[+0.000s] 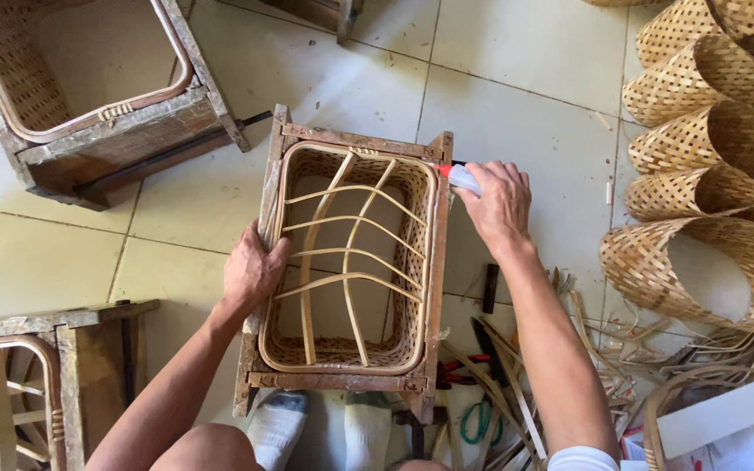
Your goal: The person assembles a rectangular woven basket by inserting bamboo strips into a wooden mold, tapping them with a hammer, applying glue to the joints, and securing the frame with a curved bamboo piece. The person uses pliers to trim excess material and continues to adjust the basket's structure.
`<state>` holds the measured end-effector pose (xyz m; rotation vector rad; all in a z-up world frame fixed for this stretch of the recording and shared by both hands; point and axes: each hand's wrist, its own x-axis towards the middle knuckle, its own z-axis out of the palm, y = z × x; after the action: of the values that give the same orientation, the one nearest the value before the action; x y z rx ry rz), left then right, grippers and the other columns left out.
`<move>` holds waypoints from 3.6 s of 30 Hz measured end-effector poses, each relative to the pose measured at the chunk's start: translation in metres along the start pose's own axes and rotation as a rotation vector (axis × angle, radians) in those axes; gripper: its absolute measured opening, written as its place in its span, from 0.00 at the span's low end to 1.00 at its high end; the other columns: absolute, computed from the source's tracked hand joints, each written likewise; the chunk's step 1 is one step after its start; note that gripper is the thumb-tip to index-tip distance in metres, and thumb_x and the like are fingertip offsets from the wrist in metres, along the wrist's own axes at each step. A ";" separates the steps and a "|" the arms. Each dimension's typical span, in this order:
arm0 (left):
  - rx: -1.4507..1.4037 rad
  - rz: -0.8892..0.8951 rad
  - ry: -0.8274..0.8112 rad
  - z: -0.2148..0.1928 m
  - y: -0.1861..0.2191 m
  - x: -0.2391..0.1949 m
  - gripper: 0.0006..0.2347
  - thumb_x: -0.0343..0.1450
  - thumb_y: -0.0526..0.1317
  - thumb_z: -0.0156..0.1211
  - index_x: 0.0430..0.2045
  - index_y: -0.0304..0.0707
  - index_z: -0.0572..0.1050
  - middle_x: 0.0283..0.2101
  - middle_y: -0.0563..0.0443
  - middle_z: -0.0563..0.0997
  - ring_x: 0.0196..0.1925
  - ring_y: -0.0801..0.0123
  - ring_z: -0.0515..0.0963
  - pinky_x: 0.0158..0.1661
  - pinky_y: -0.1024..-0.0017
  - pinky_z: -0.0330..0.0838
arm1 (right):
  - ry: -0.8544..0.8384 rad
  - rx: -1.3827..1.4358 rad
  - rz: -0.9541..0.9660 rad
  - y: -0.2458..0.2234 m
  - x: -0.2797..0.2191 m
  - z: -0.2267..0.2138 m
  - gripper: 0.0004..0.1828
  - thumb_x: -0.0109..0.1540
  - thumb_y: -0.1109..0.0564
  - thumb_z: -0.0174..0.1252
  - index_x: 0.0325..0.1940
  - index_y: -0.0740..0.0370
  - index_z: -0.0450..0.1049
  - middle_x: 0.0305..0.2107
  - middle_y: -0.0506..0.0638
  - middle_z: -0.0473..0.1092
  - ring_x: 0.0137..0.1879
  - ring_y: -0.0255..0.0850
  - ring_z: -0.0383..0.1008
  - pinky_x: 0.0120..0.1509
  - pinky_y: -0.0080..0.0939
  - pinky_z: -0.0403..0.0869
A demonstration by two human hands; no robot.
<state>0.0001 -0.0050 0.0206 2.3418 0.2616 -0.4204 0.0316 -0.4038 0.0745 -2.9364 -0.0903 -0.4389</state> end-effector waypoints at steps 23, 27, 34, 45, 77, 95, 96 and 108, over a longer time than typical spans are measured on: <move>0.016 -0.035 0.006 0.000 0.002 -0.002 0.34 0.66 0.54 0.55 0.63 0.28 0.64 0.48 0.23 0.79 0.47 0.35 0.80 0.51 0.47 0.72 | -0.210 1.253 0.699 -0.039 -0.117 0.013 0.24 0.60 0.37 0.63 0.38 0.61 0.76 0.27 0.49 0.76 0.27 0.32 0.77 0.28 0.31 0.78; 0.032 -0.042 -0.003 0.000 0.002 -0.001 0.33 0.66 0.54 0.54 0.63 0.28 0.65 0.45 0.24 0.79 0.44 0.38 0.81 0.48 0.47 0.73 | -0.158 1.284 0.786 -0.042 -0.128 0.031 0.23 0.59 0.35 0.63 0.34 0.57 0.73 0.16 0.48 0.71 0.19 0.32 0.71 0.23 0.31 0.72; 0.032 -0.042 -0.026 0.004 -0.004 0.005 0.31 0.67 0.53 0.53 0.58 0.24 0.67 0.38 0.29 0.80 0.35 0.46 0.80 0.39 0.48 0.75 | -0.175 1.246 0.819 -0.035 -0.117 0.041 0.23 0.59 0.35 0.64 0.30 0.57 0.73 0.17 0.45 0.71 0.18 0.29 0.70 0.22 0.30 0.69; 0.040 -0.012 -0.022 0.006 -0.010 0.006 0.34 0.68 0.54 0.53 0.63 0.25 0.63 0.41 0.28 0.79 0.38 0.45 0.81 0.41 0.48 0.75 | -0.191 1.169 0.851 -0.039 -0.126 0.040 0.26 0.57 0.34 0.64 0.33 0.61 0.73 0.18 0.47 0.71 0.18 0.30 0.70 0.21 0.32 0.72; 0.023 0.044 -0.004 0.007 -0.013 0.005 0.34 0.68 0.54 0.53 0.64 0.25 0.62 0.45 0.25 0.79 0.43 0.40 0.81 0.47 0.47 0.74 | -0.209 1.063 0.921 -0.092 -0.228 -0.019 0.28 0.55 0.33 0.63 0.30 0.62 0.75 0.18 0.49 0.72 0.19 0.32 0.71 0.23 0.34 0.73; 0.035 0.042 -0.028 0.018 -0.030 0.015 0.30 0.71 0.53 0.52 0.60 0.23 0.64 0.37 0.34 0.77 0.33 0.53 0.78 0.34 0.51 0.76 | -0.134 1.089 0.926 -0.108 -0.291 -0.018 0.26 0.57 0.37 0.64 0.33 0.65 0.78 0.21 0.51 0.74 0.18 0.33 0.72 0.20 0.35 0.73; 0.028 0.013 -0.047 0.018 -0.029 0.016 0.28 0.71 0.52 0.51 0.59 0.24 0.65 0.36 0.35 0.77 0.32 0.54 0.76 0.33 0.51 0.76 | -0.134 1.086 0.922 -0.108 -0.289 -0.019 0.25 0.56 0.37 0.63 0.33 0.65 0.77 0.20 0.50 0.74 0.18 0.33 0.72 0.20 0.35 0.73; 0.012 0.051 -0.023 0.018 -0.030 0.015 0.30 0.71 0.51 0.52 0.61 0.23 0.62 0.34 0.39 0.76 0.30 0.58 0.75 0.30 0.54 0.76 | -0.181 0.962 0.939 -0.116 -0.296 -0.024 0.22 0.58 0.39 0.62 0.31 0.63 0.76 0.20 0.48 0.75 0.17 0.32 0.72 0.19 0.34 0.71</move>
<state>0.0009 0.0051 -0.0163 2.3483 0.1883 -0.4246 -0.2677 -0.3040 0.0280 -1.7738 0.7793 0.0433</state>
